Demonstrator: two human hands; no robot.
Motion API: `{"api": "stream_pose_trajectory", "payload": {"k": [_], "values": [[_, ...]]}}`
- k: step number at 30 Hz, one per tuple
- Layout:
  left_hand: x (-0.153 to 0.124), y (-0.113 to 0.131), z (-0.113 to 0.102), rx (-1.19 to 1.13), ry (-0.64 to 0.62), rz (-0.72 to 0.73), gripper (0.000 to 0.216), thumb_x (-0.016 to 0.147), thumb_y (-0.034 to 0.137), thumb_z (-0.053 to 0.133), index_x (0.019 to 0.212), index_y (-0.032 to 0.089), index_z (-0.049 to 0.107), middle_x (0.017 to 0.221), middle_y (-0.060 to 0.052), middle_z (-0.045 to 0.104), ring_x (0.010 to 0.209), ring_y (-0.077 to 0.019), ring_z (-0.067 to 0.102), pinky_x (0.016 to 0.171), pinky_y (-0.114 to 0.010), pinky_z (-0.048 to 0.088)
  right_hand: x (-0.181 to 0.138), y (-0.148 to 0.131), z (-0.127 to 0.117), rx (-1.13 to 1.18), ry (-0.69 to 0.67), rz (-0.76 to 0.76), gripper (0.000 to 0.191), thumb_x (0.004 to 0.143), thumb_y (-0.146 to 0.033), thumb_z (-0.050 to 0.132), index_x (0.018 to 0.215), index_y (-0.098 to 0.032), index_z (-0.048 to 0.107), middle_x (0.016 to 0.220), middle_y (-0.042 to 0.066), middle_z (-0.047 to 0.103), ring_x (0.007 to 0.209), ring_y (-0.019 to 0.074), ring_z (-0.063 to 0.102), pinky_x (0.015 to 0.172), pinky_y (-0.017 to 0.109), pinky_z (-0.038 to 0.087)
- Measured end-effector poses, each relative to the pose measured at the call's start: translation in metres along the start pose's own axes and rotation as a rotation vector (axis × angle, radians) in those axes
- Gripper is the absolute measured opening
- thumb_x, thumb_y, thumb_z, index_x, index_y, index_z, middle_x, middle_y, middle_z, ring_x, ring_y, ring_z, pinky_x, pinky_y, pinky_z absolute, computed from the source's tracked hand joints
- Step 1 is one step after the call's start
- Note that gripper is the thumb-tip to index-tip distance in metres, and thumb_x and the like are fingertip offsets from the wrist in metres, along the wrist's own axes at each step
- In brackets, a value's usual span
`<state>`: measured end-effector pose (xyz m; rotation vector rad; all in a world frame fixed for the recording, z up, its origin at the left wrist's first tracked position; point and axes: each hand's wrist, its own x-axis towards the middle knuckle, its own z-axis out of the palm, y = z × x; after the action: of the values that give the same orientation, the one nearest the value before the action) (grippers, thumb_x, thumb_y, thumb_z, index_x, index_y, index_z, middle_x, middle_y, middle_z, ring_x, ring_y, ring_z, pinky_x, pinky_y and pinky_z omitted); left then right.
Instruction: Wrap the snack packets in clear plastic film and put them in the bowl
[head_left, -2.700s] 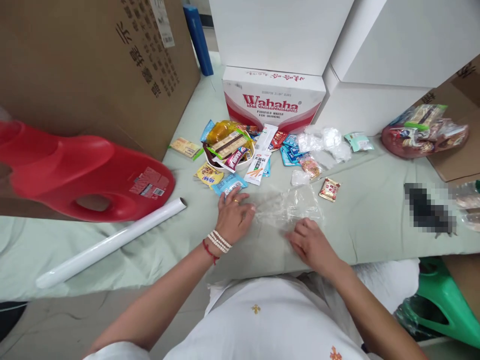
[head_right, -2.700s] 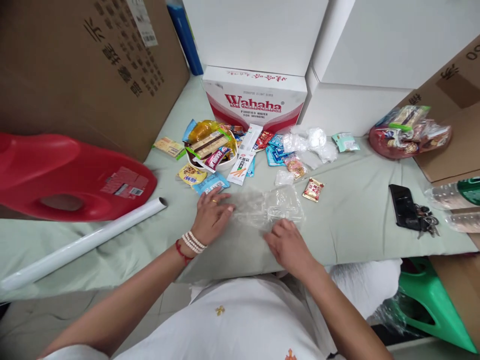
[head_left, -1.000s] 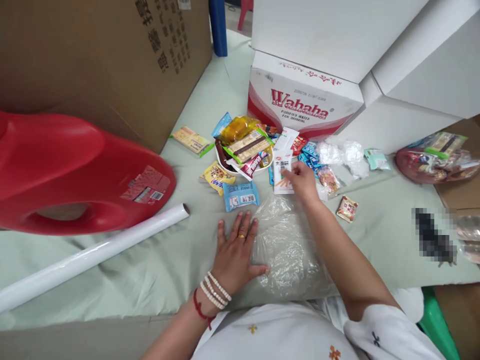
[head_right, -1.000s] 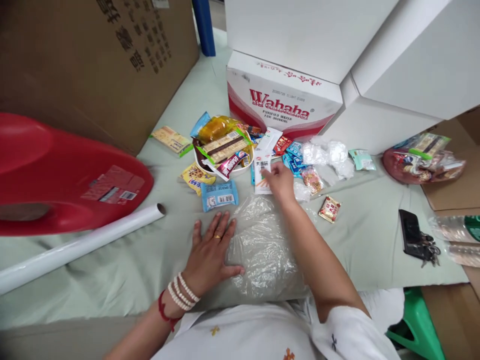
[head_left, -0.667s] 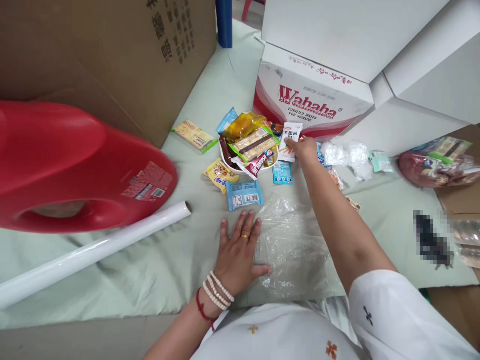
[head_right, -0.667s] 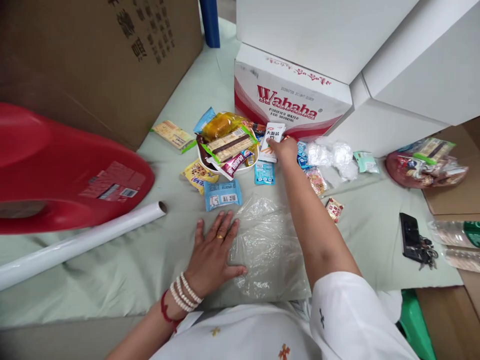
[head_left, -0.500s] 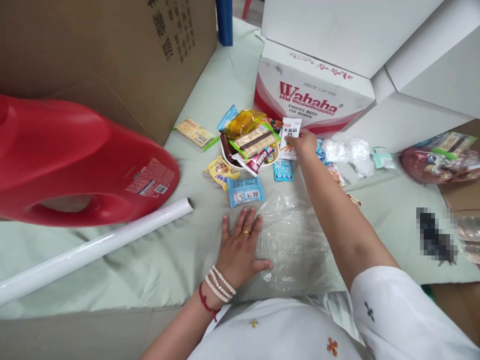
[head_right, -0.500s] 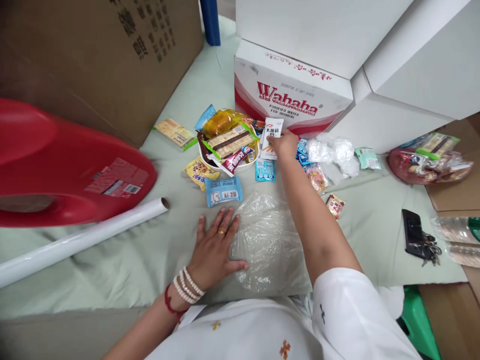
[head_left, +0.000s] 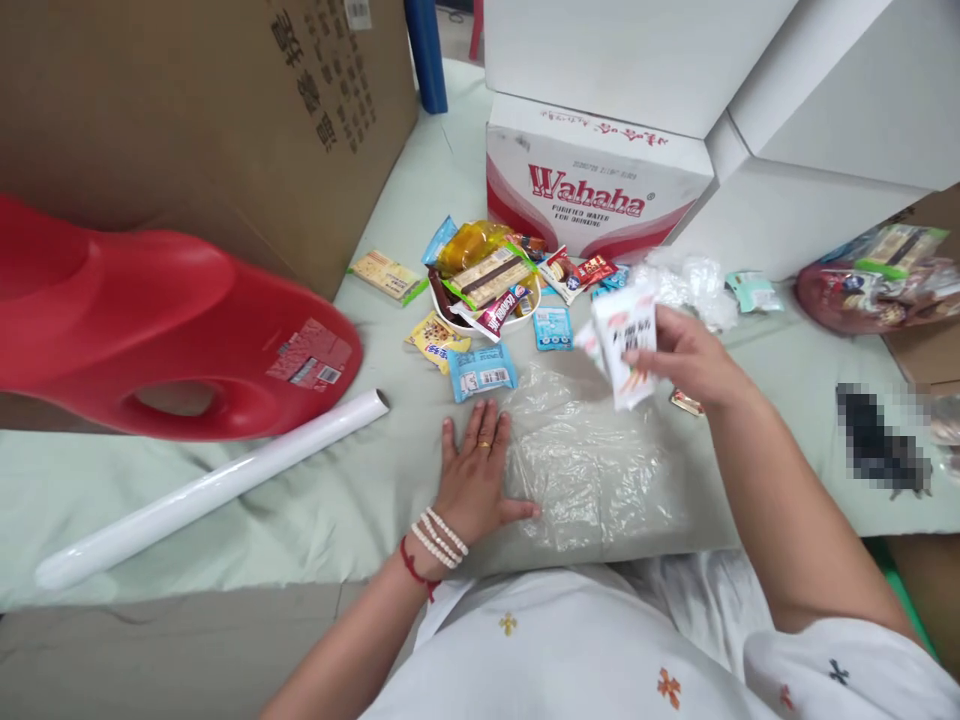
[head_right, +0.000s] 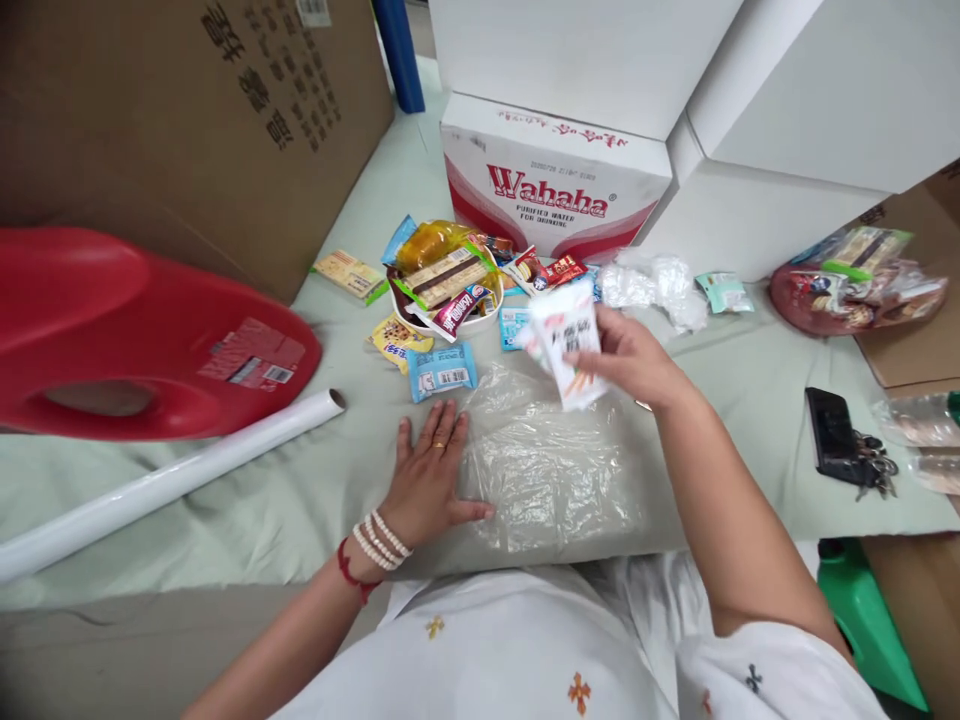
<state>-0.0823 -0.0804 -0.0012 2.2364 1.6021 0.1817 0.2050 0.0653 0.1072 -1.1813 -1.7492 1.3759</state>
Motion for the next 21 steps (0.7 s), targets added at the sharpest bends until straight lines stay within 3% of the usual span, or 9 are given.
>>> {"api": "stream_pose_trajectory", "payload": {"k": [3, 8, 12, 15, 17, 19, 21], "values": [[-0.003, 0.000, 0.001, 0.019, -0.019, 0.012, 0.129, 0.061, 0.070, 0.082, 0.161, 0.009, 0.028, 0.169, -0.028, 0.016, 0.157, -0.0462, 0.014, 0.123, -0.072, -0.001, -0.036, -0.006, 0.015, -0.145, -0.377, 0.127, 0.035, 0.085, -0.045, 0.075, 0.107, -0.018, 0.065, 0.093, 0.003, 0.073, 0.081, 0.0186, 0.067, 0.069, 0.029, 0.054], [-0.013, -0.004, 0.002, 0.033, -0.052, -0.007, 0.128, 0.058, 0.056, 0.089, 0.162, 0.014, 0.027, 0.170, -0.026, 0.012, 0.158, -0.0453, 0.011, 0.123, -0.072, 0.007, -0.050, 0.014, 0.049, -0.449, -0.594, 0.101, 0.020, 0.085, -0.020, 0.067, 0.104, -0.017, 0.064, 0.096, 0.004, 0.071, 0.084, 0.0183, 0.064, 0.073, 0.026, 0.047], [-0.033, 0.002, -0.014, 0.011, 0.032, -0.011, 0.120, 0.064, 0.047, 0.088, 0.163, 0.019, 0.026, 0.172, -0.024, 0.006, 0.158, -0.0469, 0.008, 0.120, -0.074, 0.015, -0.064, 0.032, 0.057, -0.455, -0.604, 0.075, 0.024, 0.080, -0.011, 0.062, 0.104, -0.017, 0.061, 0.099, 0.005, 0.071, 0.085, 0.0186, 0.063, 0.074, 0.026, 0.046], [-0.045, 0.021, -0.033, 0.025, 0.329, 0.059, 0.093, 0.079, 0.032, 0.078, 0.161, 0.032, 0.032, 0.174, -0.012, 0.007, 0.159, -0.0439, 0.001, 0.122, -0.073, 0.008, -0.074, 0.037, 0.056, -0.411, -0.558, 0.062, 0.027, 0.079, -0.009, 0.059, 0.105, -0.018, 0.060, 0.101, 0.004, 0.070, 0.085, 0.0180, 0.063, 0.074, 0.025, 0.045], [-0.043, 0.037, -0.040, 0.042, 0.486, 0.211, 0.078, 0.086, 0.023, 0.069, 0.156, 0.041, 0.040, 0.172, -0.003, 0.025, 0.160, -0.0378, 0.007, 0.124, -0.069, 0.001, -0.076, 0.038, 0.057, -0.429, -0.550, 0.052, 0.027, 0.079, -0.010, 0.060, 0.105, -0.018, 0.060, 0.100, 0.004, 0.070, 0.085, 0.0183, 0.063, 0.074, 0.025, 0.045], [-0.029, 0.049, -0.038, 0.018, 0.435, 0.371, 0.067, 0.092, 0.019, 0.058, 0.153, 0.042, 0.044, 0.161, -0.001, 0.047, 0.156, -0.0294, 0.030, 0.127, -0.063, 0.003, -0.076, 0.036, 0.060, -0.479, -0.545, 0.042, 0.026, 0.079, -0.012, 0.061, 0.104, -0.017, 0.059, 0.098, 0.005, 0.070, 0.083, 0.0191, 0.062, 0.073, 0.026, 0.044], [-0.008, 0.053, -0.029, -0.041, 0.231, 0.356, 0.055, 0.099, 0.020, 0.044, 0.153, 0.032, 0.045, 0.153, -0.007, 0.056, 0.142, -0.0228, 0.051, 0.128, -0.058, 0.013, -0.077, 0.034, 0.061, -0.513, -0.541, 0.045, 0.025, 0.080, -0.013, 0.061, 0.104, -0.017, 0.059, 0.096, 0.005, 0.069, 0.082, 0.0193, 0.061, 0.072, 0.027, 0.044]]}}
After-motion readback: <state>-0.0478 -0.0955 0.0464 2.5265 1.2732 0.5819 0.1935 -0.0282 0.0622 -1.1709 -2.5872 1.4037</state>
